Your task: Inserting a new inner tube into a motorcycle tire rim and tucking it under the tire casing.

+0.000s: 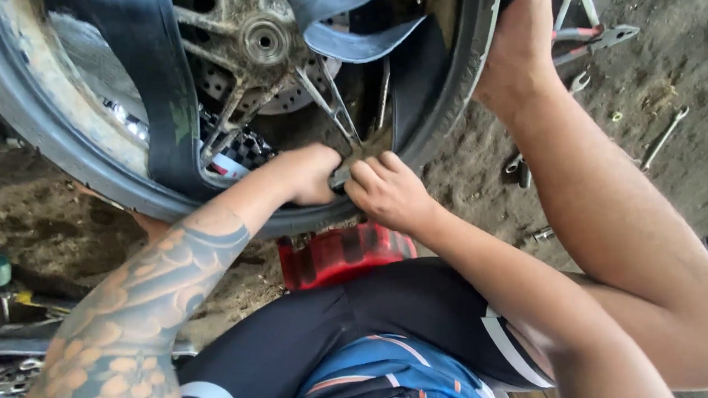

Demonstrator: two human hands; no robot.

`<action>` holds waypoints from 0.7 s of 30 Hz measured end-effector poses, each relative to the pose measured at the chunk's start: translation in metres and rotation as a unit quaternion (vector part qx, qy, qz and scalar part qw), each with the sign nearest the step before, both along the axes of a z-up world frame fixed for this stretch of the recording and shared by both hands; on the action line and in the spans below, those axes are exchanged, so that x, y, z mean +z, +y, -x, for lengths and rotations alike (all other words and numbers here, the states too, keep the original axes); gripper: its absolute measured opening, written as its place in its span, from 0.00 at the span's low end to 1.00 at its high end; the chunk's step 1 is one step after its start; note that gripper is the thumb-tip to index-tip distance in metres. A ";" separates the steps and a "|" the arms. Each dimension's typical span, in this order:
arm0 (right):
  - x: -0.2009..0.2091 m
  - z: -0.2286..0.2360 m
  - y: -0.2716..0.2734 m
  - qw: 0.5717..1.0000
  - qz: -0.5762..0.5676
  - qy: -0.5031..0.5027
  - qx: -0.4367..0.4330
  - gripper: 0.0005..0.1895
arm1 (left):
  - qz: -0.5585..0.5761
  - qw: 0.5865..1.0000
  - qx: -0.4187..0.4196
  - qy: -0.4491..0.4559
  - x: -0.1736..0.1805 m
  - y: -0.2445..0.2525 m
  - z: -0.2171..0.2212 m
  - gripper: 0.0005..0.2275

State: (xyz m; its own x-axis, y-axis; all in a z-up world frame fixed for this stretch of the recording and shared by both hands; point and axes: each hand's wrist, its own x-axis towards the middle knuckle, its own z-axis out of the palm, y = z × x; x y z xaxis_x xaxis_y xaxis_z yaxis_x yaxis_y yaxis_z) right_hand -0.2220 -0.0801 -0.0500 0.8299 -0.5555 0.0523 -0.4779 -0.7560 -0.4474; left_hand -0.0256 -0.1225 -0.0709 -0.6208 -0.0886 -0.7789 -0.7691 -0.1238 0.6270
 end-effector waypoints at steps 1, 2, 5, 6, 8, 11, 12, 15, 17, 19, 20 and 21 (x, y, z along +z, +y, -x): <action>0.011 -0.002 -0.006 1.000 -0.008 -0.005 -0.002 0.09 | -0.005 1.000 0.007 0.003 0.007 -0.004 0.001 0.19; 0.011 -0.001 -0.002 1.000 -0.014 -0.001 -0.006 0.09 | -0.011 1.000 0.003 0.007 0.009 -0.003 0.001 0.19; 0.004 0.003 -0.003 1.000 0.006 -0.003 -0.013 0.09 | 0.026 1.000 0.010 -0.007 0.010 -0.010 -0.002 0.24; -0.001 0.005 0.000 1.000 -0.003 0.010 -0.012 0.07 | 0.018 0.999 0.026 -0.023 0.009 -0.009 -0.004 0.24; -0.006 0.006 0.002 1.000 -0.018 0.022 -0.012 0.06 | 0.005 0.998 0.042 -0.042 0.012 -0.008 -0.005 0.24; -0.013 0.006 0.000 1.000 0.000 0.019 -0.018 0.09 | 0.005 0.993 0.093 -0.069 0.015 -0.006 -0.001 0.24; -0.018 0.007 0.003 1.000 0.004 0.018 -0.020 0.09 | 0.015 0.993 0.097 -0.067 0.011 -0.003 -0.001 0.24; -0.023 0.007 0.003 0.999 0.020 0.016 -0.023 0.09 | 0.030 0.993 0.098 -0.059 0.007 0.000 0.003 0.24; -0.025 0.007 0.002 0.999 0.033 0.013 -0.021 0.10 | 0.035 0.993 0.099 -0.053 0.002 0.001 0.008 0.24; -0.031 0.007 0.002 0.999 0.031 -0.006 -0.017 0.11 | 0.053 0.995 0.059 -0.055 -0.008 0.004 0.010 0.26; -0.031 0.006 0.004 0.999 0.033 -0.004 -0.020 0.11 | 0.055 0.995 0.057 -0.053 -0.013 0.005 0.011 0.26; -0.032 0.005 0.007 0.999 0.029 -0.008 -0.030 0.11 | 0.069 0.996 0.030 -0.046 -0.019 0.006 0.012 0.25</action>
State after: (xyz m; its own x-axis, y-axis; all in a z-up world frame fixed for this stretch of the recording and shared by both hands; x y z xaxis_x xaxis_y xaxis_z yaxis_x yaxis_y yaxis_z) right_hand -0.2272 -0.0730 -0.0816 0.7936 -0.6002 0.0997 -0.5164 -0.7511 -0.4113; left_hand -0.0379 -0.1160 -0.0902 -0.5384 -0.2343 -0.8095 -0.8174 -0.0881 0.5692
